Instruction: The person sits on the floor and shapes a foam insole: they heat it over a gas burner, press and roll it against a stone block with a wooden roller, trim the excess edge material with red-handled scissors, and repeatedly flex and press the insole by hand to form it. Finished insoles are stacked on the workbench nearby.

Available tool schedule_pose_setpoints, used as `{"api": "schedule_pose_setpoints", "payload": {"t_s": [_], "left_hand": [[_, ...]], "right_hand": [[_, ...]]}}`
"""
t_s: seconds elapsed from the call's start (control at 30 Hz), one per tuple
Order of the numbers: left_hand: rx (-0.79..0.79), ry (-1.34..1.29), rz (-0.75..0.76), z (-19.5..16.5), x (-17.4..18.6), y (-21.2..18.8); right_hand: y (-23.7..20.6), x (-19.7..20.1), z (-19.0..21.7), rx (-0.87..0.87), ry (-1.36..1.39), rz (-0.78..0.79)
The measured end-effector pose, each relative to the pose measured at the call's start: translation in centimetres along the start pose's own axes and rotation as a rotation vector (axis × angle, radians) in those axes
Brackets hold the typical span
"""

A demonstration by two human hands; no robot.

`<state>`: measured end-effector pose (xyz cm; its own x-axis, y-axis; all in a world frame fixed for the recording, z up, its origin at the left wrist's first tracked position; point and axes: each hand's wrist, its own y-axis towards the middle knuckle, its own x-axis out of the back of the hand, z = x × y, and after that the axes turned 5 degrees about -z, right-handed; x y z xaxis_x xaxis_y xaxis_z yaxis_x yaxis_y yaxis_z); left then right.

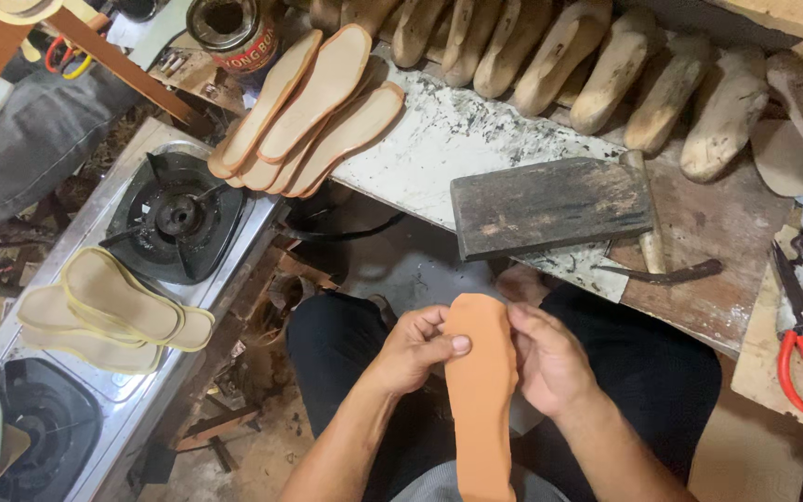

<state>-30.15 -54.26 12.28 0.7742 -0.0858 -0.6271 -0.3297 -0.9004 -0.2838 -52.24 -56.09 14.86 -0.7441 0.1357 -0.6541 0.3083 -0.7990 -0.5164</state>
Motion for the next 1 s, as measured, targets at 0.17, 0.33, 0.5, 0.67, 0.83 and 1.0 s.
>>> {"api": "schedule_pose_setpoints", "payload": {"t_s": [0.17, 0.33, 0.5, 0.67, 0.83, 1.0], "left_hand": [[-0.023, 0.112, -0.002, -2.0, -1.9, -0.5], [-0.111, 0.241, -0.084, -3.7, -3.0, -0.3], [-0.047, 0.088, -0.092, -3.0, -2.9, 0.8], [0.092, -0.11, -0.035, -3.1, -3.3, 0.5], [0.022, 0.247, -0.053, -3.3, -3.9, -1.0], [0.057, -0.012, 0.03, -2.6, -3.2, -0.6]], "right_hand": [[-0.2, -0.8, 0.9, 0.229, -0.247, 0.086], [-0.8, -1.0, 1.1, 0.333, -0.55, 0.004], [-1.4, -0.9, 0.9, 0.336, -0.494, 0.134], [-1.2, -0.7, 0.7, 0.3, -0.356, 0.096], [-0.9, -0.2, 0.6, 0.215, -0.251, 0.054], [-0.9, -0.1, 0.4, 0.013, -0.022, 0.1]]}}
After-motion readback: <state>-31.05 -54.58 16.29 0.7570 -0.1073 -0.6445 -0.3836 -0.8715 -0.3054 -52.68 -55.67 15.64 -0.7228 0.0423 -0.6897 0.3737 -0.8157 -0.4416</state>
